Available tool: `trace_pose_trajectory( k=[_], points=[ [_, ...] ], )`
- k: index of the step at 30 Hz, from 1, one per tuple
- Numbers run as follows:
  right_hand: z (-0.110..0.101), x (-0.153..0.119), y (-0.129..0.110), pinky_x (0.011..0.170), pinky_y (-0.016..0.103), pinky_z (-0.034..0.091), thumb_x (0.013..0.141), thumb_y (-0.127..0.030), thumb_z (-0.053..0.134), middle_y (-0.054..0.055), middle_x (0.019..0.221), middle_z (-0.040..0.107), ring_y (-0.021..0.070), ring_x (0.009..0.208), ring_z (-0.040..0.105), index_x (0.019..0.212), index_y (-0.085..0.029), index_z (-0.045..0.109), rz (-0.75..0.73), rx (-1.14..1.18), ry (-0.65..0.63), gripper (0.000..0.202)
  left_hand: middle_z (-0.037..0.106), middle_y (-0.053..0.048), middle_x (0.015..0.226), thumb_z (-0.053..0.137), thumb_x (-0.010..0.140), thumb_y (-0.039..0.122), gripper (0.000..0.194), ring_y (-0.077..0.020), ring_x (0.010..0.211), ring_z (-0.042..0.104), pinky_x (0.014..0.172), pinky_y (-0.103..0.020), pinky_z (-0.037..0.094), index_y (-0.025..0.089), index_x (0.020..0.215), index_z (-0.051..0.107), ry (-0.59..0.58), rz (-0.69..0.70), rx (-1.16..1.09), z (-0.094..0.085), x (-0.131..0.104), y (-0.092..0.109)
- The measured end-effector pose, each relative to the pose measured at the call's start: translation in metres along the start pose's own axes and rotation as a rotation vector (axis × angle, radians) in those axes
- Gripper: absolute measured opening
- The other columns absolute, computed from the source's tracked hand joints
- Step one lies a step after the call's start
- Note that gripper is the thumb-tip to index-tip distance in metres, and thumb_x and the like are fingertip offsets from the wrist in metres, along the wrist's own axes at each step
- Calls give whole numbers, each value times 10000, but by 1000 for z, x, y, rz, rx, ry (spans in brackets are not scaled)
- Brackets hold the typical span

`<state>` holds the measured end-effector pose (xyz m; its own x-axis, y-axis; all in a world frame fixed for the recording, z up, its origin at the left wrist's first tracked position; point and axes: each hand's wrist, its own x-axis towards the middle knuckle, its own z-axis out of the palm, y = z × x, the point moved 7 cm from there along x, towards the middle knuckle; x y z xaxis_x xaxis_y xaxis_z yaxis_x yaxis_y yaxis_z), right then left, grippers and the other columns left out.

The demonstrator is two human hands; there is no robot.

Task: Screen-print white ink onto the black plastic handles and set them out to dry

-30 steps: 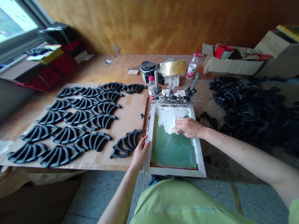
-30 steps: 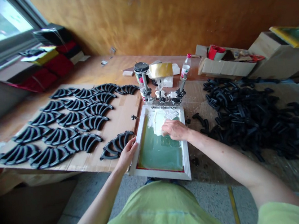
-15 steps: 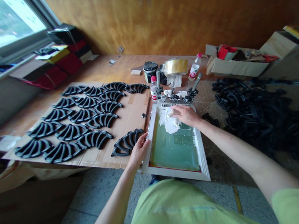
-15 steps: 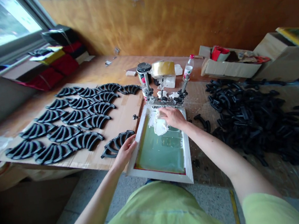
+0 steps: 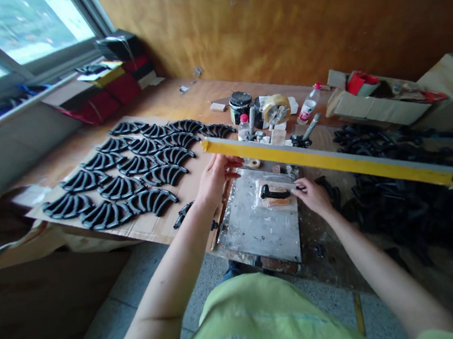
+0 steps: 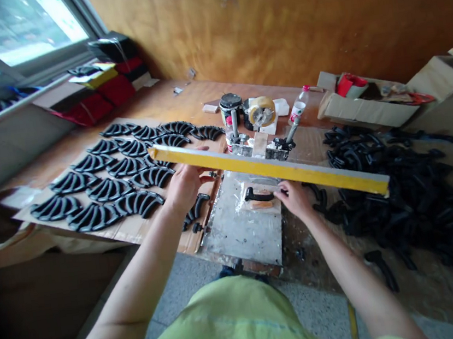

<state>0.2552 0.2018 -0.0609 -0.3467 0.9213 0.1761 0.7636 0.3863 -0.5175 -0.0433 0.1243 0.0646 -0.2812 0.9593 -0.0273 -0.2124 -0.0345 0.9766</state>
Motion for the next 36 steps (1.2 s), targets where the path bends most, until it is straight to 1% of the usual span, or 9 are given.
trace_pose_trajectory(
  k=[5,10,13,16,19,22,28,33,36],
  points=[
    [36,-17,-49,935,412,437,868,-253,563,78,983,650,248,980,574,1069,-233,685,-183,-104,-135,236,668,-47,888,492,871,571,494,-141,756,624,590,-216,491,193,1181,558,71,-32,-2,-9,-20,-24],
    [35,-23,-141,898,411,446,925,-309,500,104,968,635,274,986,544,1074,-222,674,-298,-9,-89,245,693,-112,867,577,760,679,631,-174,691,641,501,-233,482,136,1081,592,-65,-528,12,-21,-93,-115],
    [77,-41,-222,892,408,436,951,-322,458,105,962,640,270,982,533,1098,-239,671,-527,24,-242,272,679,-78,859,556,758,696,587,-161,678,641,487,-222,469,162,1001,577,188,-545,-114,-63,-119,-142],
    [133,-37,-265,899,356,435,971,-386,427,92,1008,650,239,1007,549,1143,-237,656,-571,56,-379,322,657,-48,761,561,752,690,549,-124,602,602,481,-201,439,152,859,575,425,-507,-93,-128,-136,-159],
    [190,-9,-260,892,328,437,973,-414,428,113,1043,653,229,1012,584,1218,-210,619,-368,-40,-467,372,678,-77,777,506,768,703,574,-113,573,581,491,-208,442,137,829,581,575,-567,19,-194,-154,-184],
    [239,11,-246,885,335,441,952,-397,481,155,1086,639,243,1018,609,1252,-167,590,-193,-162,-584,393,694,-106,778,376,826,693,586,-130,557,585,489,-234,455,143,842,576,634,-667,201,-236,-165,-211],
    [281,28,-255,913,332,441,912,-337,549,182,1166,573,254,1065,596,1217,-134,603,-114,-214,-589,371,647,-101,560,320,869,638,568,-194,491,590,455,-277,438,166,727,601,519,-725,414,-263,-136,-231],
    [285,45,-255,935,322,441,900,-254,551,159,1119,587,226,1037,590,1207,-132,625,-189,-179,-549,338,611,-83,522,407,861,592,509,-230,564,619,544,-301,447,197,615,615,503,-704,623,-280,-122,-209],
    [282,47,-246,916,306,451,891,-199,538,149,1108,588,207,995,600,1185,-135,644,-194,-188,-565,319,677,-91,758,482,858,537,381,-249,814,643,697,-311,455,218,750,659,568,-598,777,-279,-127,-187]
  ],
)
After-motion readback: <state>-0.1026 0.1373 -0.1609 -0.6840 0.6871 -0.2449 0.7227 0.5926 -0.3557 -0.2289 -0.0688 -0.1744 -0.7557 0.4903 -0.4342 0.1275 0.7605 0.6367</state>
